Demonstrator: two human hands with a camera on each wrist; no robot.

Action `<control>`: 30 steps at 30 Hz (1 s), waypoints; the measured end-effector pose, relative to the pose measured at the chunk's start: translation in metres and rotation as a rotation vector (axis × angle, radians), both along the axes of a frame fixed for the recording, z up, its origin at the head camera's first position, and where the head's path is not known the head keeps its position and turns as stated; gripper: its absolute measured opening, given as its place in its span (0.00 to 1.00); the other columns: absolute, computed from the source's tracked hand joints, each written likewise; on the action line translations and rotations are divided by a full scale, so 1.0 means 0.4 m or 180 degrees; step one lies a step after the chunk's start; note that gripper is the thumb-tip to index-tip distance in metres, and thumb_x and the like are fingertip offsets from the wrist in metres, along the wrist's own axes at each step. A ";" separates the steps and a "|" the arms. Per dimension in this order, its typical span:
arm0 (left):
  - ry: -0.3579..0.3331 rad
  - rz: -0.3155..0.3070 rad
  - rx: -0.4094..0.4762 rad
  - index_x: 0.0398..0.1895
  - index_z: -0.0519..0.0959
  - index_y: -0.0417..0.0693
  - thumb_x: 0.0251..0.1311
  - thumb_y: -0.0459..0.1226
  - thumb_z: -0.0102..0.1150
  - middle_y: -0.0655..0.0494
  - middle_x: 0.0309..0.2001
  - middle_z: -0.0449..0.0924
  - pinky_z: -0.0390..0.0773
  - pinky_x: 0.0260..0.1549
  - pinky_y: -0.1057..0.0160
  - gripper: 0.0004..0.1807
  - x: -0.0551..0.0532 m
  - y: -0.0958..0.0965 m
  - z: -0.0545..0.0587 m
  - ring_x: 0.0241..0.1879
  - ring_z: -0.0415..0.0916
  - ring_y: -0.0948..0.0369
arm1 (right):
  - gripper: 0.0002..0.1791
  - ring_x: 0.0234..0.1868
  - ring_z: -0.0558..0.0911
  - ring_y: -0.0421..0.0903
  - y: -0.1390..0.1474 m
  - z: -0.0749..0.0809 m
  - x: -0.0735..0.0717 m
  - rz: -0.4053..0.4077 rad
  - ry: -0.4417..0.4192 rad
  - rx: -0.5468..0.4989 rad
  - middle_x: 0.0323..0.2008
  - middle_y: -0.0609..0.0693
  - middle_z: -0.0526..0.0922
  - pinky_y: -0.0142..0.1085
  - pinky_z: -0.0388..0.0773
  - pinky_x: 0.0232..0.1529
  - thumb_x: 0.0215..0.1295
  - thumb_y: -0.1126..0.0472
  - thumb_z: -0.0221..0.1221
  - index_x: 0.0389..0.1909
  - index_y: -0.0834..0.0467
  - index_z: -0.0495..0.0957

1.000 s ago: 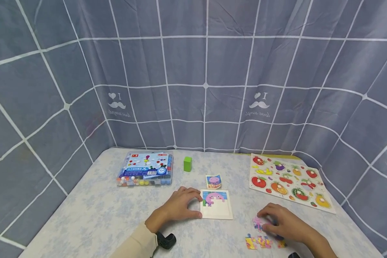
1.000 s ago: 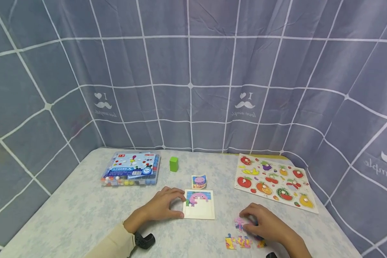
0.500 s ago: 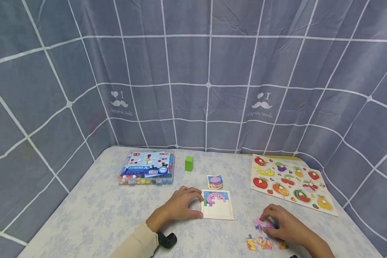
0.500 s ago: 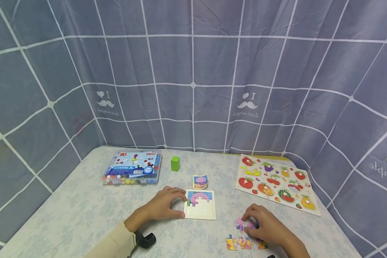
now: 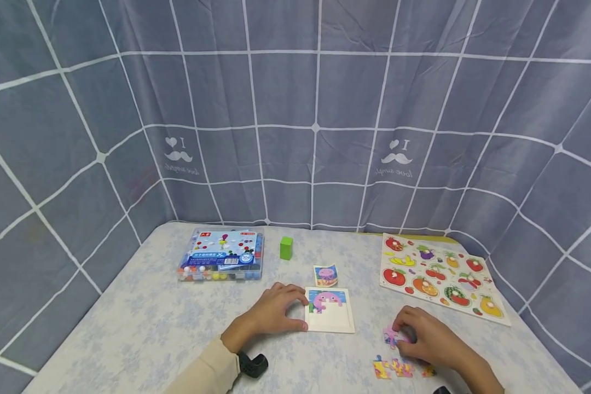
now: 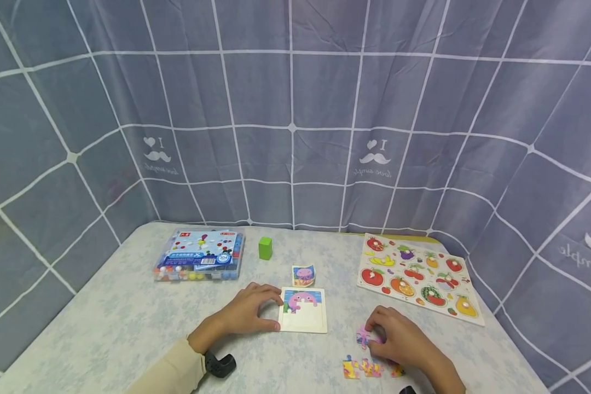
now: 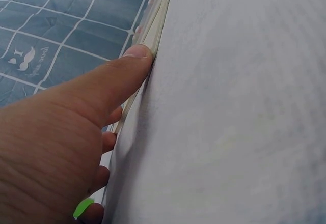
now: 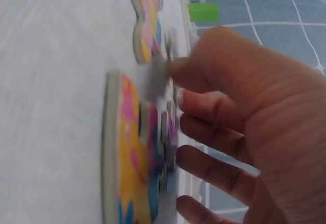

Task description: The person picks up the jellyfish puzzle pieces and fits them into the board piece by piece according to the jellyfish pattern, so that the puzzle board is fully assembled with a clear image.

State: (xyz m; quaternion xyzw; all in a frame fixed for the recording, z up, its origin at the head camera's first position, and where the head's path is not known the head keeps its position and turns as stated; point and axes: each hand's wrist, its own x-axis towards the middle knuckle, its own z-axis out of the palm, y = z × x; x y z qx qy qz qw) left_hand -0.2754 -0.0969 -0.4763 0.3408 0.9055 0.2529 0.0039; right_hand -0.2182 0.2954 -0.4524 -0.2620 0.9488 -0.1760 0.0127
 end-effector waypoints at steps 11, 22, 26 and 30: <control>-0.0025 -0.0014 0.0026 0.53 0.81 0.58 0.56 0.58 0.70 0.58 0.64 0.75 0.67 0.51 0.48 0.25 0.003 -0.002 0.002 0.57 0.67 0.54 | 0.11 0.41 0.77 0.38 -0.091 0.038 -0.076 0.0233 0.0166 -0.0222 0.40 0.34 0.75 0.40 0.78 0.41 0.58 0.57 0.70 0.39 0.44 0.78; -0.0031 -0.0011 0.0036 0.52 0.81 0.61 0.57 0.60 0.69 0.59 0.64 0.75 0.67 0.52 0.47 0.25 0.003 -0.003 -0.008 0.57 0.67 0.55 | 0.10 0.38 0.74 0.41 -0.262 0.027 -0.161 0.0559 0.0147 -0.0180 0.39 0.37 0.76 0.38 0.75 0.41 0.55 0.59 0.71 0.37 0.48 0.82; -0.0001 -0.0031 0.0039 0.52 0.81 0.61 0.57 0.60 0.69 0.59 0.64 0.75 0.67 0.51 0.47 0.24 0.003 -0.002 -0.006 0.57 0.67 0.55 | 0.10 0.38 0.72 0.40 -0.292 0.020 -0.169 0.0565 0.0222 -0.0131 0.37 0.37 0.75 0.37 0.74 0.40 0.53 0.58 0.71 0.36 0.49 0.81; 0.0011 -0.0018 0.0035 0.53 0.81 0.61 0.57 0.59 0.69 0.59 0.64 0.75 0.67 0.50 0.47 0.24 0.004 -0.003 -0.004 0.57 0.67 0.55 | 0.10 0.36 0.71 0.38 -0.304 0.013 -0.170 0.0565 0.0237 -0.0122 0.36 0.38 0.74 0.35 0.73 0.37 0.52 0.58 0.72 0.35 0.50 0.81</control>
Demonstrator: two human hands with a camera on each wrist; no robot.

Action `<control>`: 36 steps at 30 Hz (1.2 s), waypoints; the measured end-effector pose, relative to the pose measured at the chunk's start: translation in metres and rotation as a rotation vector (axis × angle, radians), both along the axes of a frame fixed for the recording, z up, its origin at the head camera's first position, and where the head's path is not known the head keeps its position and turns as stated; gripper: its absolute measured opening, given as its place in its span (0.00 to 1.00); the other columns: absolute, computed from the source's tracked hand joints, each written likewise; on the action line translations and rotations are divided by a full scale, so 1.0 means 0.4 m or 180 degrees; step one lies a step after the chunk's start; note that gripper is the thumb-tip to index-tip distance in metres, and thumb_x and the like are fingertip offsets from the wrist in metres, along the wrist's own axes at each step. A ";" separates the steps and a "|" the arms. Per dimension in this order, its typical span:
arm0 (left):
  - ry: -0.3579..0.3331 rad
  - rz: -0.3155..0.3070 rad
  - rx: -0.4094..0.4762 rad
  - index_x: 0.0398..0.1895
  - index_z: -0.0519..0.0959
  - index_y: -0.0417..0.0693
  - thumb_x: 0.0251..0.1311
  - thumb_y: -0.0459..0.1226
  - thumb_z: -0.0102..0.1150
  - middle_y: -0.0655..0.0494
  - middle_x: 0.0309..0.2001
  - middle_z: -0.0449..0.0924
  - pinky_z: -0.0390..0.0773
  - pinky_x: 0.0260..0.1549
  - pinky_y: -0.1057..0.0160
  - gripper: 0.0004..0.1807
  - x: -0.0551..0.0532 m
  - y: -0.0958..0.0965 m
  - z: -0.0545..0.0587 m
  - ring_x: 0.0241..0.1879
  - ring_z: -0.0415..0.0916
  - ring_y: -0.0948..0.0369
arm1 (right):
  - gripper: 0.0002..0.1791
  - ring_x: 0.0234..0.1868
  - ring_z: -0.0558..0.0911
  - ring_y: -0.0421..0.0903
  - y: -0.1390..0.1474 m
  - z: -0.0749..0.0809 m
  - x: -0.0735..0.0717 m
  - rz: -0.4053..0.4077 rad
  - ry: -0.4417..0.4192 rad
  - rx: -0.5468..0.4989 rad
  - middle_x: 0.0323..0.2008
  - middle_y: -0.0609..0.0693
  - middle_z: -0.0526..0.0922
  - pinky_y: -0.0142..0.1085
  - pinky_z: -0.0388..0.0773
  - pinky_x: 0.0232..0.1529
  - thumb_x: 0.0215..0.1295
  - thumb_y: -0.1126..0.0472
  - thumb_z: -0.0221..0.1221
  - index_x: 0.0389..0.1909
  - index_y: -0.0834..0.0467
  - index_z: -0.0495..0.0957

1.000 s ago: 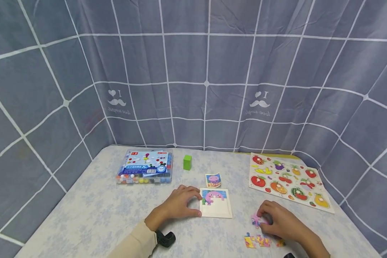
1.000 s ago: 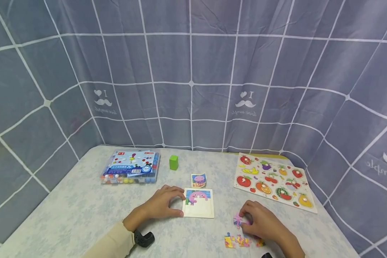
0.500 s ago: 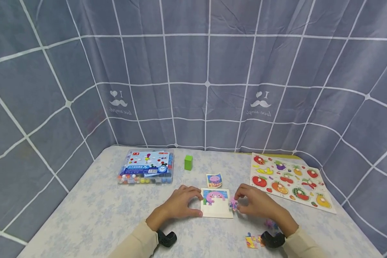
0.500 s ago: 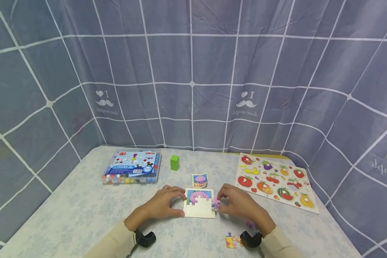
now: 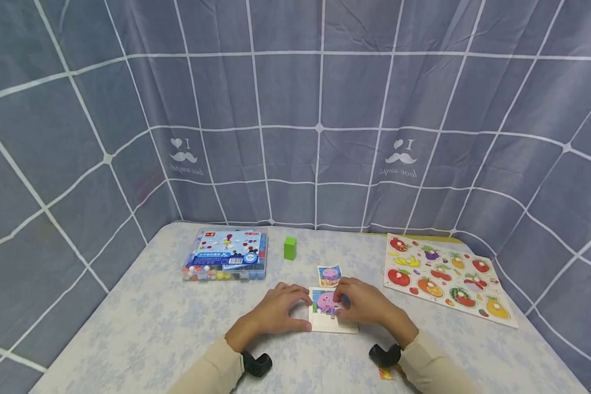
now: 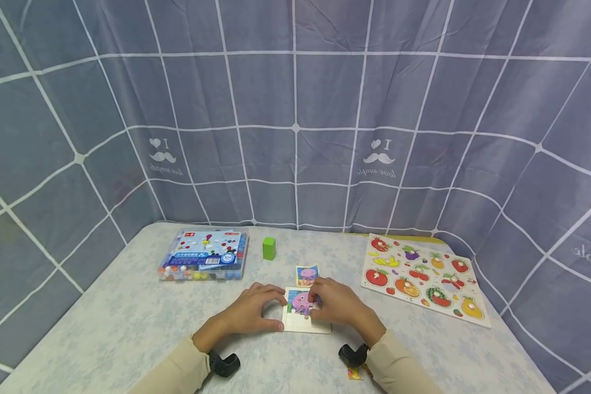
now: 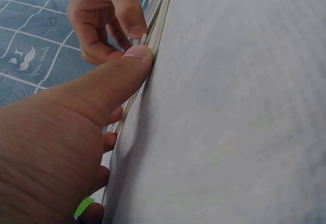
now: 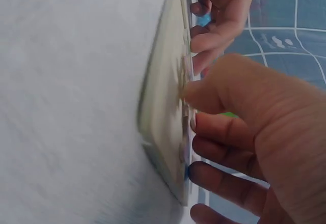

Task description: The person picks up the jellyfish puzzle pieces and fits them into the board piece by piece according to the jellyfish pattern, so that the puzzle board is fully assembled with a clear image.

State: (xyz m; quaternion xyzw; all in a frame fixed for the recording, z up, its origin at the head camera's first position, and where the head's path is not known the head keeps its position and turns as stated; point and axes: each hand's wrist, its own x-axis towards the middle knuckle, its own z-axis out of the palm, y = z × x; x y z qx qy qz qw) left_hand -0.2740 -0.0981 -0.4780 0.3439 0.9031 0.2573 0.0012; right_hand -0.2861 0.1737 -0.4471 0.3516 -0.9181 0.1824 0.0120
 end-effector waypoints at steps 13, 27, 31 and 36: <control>-0.0040 0.0025 0.0021 0.52 0.81 0.60 0.57 0.58 0.70 0.59 0.64 0.75 0.67 0.52 0.47 0.23 0.001 0.004 0.005 0.57 0.67 0.56 | 0.10 0.36 0.72 0.39 0.002 -0.003 0.000 0.0135 0.0025 -0.0090 0.36 0.40 0.75 0.35 0.73 0.38 0.54 0.60 0.73 0.36 0.54 0.83; -0.0062 0.0040 0.0016 0.52 0.81 0.60 0.57 0.58 0.70 0.59 0.64 0.75 0.67 0.52 0.48 0.23 0.003 0.005 0.012 0.56 0.67 0.56 | 0.11 0.38 0.73 0.40 0.009 -0.008 -0.007 0.0227 -0.0090 -0.0159 0.38 0.41 0.77 0.37 0.75 0.42 0.56 0.59 0.72 0.39 0.55 0.83; -0.0058 0.0043 -0.0010 0.52 0.81 0.61 0.57 0.59 0.70 0.59 0.64 0.75 0.67 0.51 0.48 0.23 0.003 0.004 0.008 0.56 0.67 0.56 | 0.11 0.39 0.74 0.40 0.012 -0.012 -0.008 0.0209 -0.0162 -0.0162 0.40 0.41 0.78 0.38 0.75 0.45 0.59 0.58 0.71 0.41 0.54 0.84; -0.0045 0.0045 -0.0008 0.52 0.81 0.60 0.57 0.58 0.69 0.59 0.64 0.75 0.67 0.52 0.47 0.23 0.005 0.003 0.009 0.57 0.67 0.55 | 0.10 0.42 0.75 0.40 0.012 -0.010 -0.009 0.0268 -0.0123 -0.0143 0.42 0.42 0.79 0.41 0.76 0.49 0.61 0.59 0.70 0.43 0.55 0.85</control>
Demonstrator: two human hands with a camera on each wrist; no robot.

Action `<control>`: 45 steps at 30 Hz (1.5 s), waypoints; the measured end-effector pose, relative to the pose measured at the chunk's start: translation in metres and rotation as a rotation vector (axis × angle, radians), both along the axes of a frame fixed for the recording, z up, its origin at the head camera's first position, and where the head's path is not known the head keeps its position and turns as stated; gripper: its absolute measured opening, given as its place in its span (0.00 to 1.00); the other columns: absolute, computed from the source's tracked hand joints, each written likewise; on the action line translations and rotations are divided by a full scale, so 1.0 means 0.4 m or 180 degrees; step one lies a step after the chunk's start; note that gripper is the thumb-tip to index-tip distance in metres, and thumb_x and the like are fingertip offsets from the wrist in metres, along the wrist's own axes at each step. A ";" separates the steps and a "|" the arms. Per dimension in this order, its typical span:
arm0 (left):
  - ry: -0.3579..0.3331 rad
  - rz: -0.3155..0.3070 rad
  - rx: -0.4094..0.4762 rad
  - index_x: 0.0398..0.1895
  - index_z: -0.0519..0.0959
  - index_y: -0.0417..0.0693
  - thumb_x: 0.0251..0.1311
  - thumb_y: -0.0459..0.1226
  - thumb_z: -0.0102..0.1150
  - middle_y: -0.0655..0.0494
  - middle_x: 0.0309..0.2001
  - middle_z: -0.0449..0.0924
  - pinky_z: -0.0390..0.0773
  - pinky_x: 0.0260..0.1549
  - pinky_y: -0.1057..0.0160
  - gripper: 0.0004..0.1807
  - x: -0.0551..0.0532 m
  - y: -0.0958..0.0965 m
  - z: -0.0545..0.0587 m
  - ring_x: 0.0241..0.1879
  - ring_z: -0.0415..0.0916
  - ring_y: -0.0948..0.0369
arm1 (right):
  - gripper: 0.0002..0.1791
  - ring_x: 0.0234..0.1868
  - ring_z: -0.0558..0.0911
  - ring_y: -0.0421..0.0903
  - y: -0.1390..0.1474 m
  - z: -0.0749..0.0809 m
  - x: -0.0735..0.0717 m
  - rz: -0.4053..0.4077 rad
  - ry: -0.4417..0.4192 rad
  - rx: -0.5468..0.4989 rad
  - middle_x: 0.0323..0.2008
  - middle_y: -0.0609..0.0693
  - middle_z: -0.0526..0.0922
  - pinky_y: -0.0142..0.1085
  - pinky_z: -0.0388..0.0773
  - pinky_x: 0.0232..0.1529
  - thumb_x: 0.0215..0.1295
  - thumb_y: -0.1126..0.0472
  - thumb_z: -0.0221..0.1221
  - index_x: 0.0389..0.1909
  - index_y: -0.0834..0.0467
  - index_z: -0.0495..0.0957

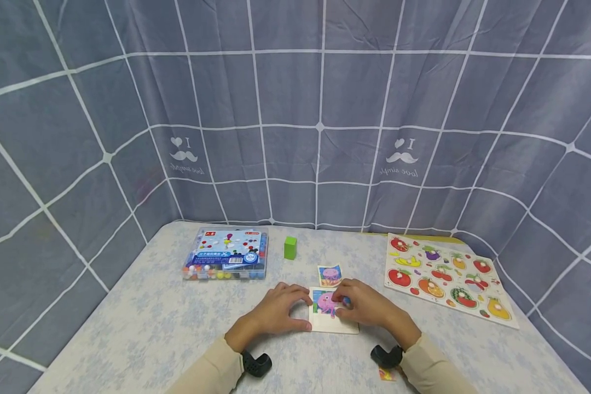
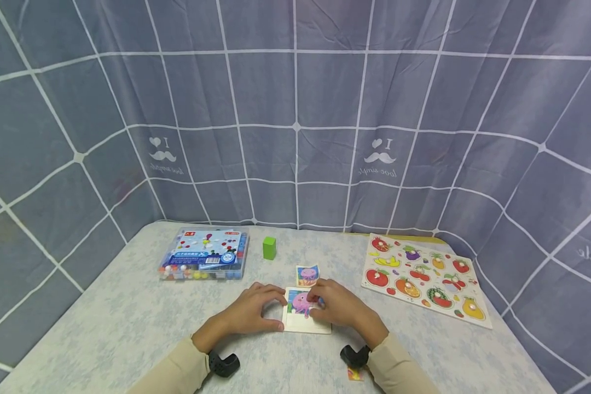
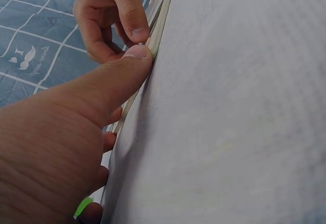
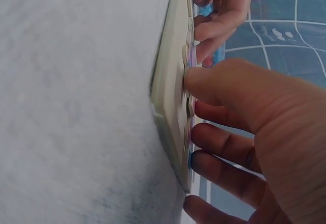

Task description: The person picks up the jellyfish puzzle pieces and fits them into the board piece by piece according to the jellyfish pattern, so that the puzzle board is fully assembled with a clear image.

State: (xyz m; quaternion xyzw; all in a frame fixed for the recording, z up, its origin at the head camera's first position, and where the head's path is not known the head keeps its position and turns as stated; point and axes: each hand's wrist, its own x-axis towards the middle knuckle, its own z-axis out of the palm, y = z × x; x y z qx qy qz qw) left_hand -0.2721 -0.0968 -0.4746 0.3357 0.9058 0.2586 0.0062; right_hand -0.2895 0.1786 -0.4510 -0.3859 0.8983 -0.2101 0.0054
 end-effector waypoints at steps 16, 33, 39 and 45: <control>0.0054 -0.0004 0.0021 0.51 0.81 0.61 0.57 0.59 0.70 0.59 0.64 0.75 0.67 0.51 0.48 0.23 -0.004 -0.004 -0.001 0.58 0.67 0.55 | 0.13 0.42 0.75 0.41 -0.002 0.000 -0.004 0.0114 0.0032 -0.0031 0.43 0.44 0.79 0.39 0.75 0.46 0.61 0.62 0.70 0.47 0.57 0.87; 0.0058 -0.0022 0.0069 0.52 0.81 0.60 0.57 0.59 0.69 0.58 0.64 0.75 0.67 0.51 0.47 0.24 -0.003 -0.005 -0.007 0.57 0.67 0.54 | 0.11 0.35 0.74 0.43 -0.023 0.017 0.015 -0.0005 0.0126 0.0011 0.38 0.45 0.79 0.34 0.73 0.37 0.59 0.66 0.70 0.44 0.61 0.89; 0.0071 -0.0036 0.0072 0.52 0.81 0.60 0.57 0.59 0.69 0.58 0.64 0.75 0.67 0.51 0.47 0.24 -0.001 -0.004 -0.008 0.57 0.67 0.54 | 0.09 0.34 0.75 0.40 -0.031 0.017 0.025 0.0017 0.0266 0.0126 0.36 0.47 0.80 0.34 0.74 0.35 0.59 0.67 0.69 0.41 0.60 0.90; 0.0072 -0.0033 0.0093 0.52 0.81 0.59 0.57 0.58 0.69 0.58 0.64 0.75 0.67 0.51 0.46 0.24 -0.001 -0.003 -0.007 0.57 0.68 0.54 | 0.10 0.34 0.73 0.38 -0.023 0.022 0.026 0.0014 0.0233 0.0149 0.37 0.46 0.80 0.33 0.73 0.34 0.60 0.65 0.70 0.43 0.60 0.89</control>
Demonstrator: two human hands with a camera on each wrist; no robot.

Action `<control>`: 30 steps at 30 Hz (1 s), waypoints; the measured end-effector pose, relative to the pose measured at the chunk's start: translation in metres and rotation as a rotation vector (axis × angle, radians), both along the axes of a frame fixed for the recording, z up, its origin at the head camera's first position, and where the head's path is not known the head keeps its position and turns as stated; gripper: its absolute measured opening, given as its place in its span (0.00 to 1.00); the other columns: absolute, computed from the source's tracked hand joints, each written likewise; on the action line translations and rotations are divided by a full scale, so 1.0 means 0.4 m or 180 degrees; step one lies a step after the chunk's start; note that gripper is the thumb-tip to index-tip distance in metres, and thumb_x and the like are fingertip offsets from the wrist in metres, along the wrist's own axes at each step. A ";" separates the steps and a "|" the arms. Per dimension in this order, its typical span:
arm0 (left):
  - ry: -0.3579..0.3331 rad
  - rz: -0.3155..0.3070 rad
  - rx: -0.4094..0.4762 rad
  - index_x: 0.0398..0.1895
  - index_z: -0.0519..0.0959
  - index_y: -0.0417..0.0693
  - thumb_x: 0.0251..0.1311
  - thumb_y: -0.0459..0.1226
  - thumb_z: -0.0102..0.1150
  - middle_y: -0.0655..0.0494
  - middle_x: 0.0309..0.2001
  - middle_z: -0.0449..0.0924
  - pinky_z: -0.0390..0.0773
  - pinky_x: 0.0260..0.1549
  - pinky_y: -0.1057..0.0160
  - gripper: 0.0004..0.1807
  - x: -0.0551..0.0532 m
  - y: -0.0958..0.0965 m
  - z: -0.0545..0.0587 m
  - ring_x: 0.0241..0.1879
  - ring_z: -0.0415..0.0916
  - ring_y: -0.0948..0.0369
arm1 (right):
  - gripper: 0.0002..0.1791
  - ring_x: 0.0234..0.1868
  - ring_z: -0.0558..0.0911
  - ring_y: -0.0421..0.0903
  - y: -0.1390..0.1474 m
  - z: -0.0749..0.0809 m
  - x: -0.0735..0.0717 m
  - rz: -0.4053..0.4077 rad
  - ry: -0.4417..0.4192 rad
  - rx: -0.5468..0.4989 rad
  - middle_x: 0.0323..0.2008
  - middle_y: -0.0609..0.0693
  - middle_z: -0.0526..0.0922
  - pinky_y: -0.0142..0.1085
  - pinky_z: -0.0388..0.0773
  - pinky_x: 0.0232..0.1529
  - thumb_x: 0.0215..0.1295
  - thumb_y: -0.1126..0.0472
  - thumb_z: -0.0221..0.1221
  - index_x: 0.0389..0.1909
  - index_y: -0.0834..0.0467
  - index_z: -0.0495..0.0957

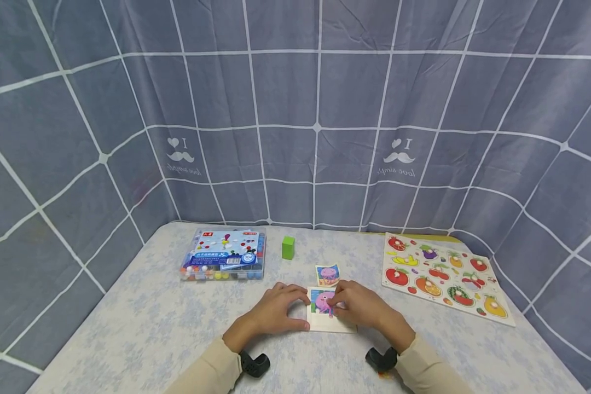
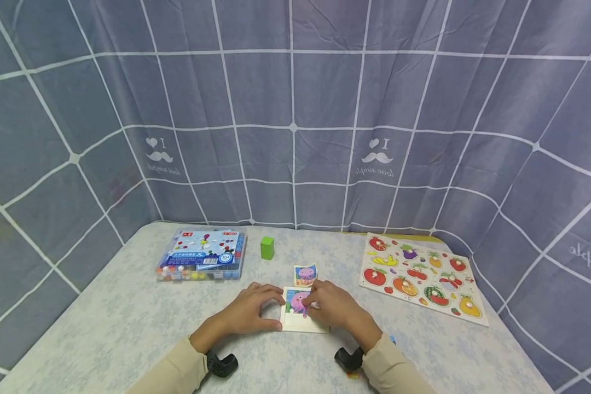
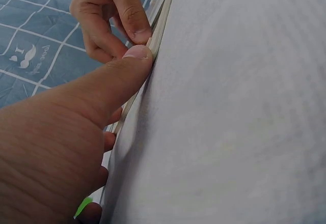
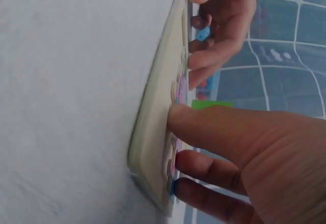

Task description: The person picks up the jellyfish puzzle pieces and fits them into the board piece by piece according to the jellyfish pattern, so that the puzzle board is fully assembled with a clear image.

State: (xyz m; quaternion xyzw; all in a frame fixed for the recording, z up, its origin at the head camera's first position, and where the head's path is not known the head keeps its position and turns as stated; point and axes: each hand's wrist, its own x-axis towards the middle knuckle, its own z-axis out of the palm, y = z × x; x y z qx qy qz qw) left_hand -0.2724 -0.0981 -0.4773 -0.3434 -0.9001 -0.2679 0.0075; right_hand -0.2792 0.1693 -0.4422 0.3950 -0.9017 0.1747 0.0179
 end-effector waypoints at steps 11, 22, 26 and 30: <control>0.0022 0.0008 -0.0057 0.52 0.81 0.58 0.57 0.58 0.70 0.58 0.63 0.76 0.68 0.50 0.48 0.25 -0.001 0.000 0.003 0.56 0.68 0.54 | 0.22 0.51 0.79 0.47 0.119 0.037 0.016 -0.0164 -0.0531 -0.0050 0.49 0.47 0.80 0.49 0.76 0.53 0.64 0.57 0.69 0.58 0.57 0.82; -0.0015 0.0038 -0.0029 0.52 0.81 0.58 0.56 0.59 0.70 0.57 0.63 0.75 0.67 0.51 0.47 0.26 -0.001 -0.010 0.000 0.58 0.67 0.54 | 0.21 0.44 0.77 0.39 0.361 0.037 0.131 -0.0615 -0.1149 -0.0086 0.45 0.41 0.79 0.40 0.77 0.47 0.62 0.51 0.71 0.53 0.54 0.84; -0.0013 0.0002 -0.0011 0.52 0.81 0.58 0.56 0.59 0.70 0.58 0.63 0.75 0.67 0.51 0.47 0.26 -0.002 -0.007 -0.003 0.57 0.67 0.54 | 0.15 0.43 0.76 0.36 0.412 0.021 0.165 -0.0714 -0.1249 -0.0143 0.44 0.39 0.79 0.36 0.76 0.47 0.61 0.52 0.71 0.48 0.50 0.85; -0.0014 -0.0012 -0.0006 0.52 0.81 0.58 0.56 0.59 0.70 0.58 0.63 0.75 0.67 0.51 0.47 0.25 -0.002 -0.002 -0.002 0.57 0.67 0.54 | 0.13 0.43 0.75 0.37 0.431 0.002 0.179 -0.0683 -0.1063 -0.0250 0.43 0.39 0.78 0.36 0.75 0.47 0.61 0.52 0.71 0.45 0.49 0.85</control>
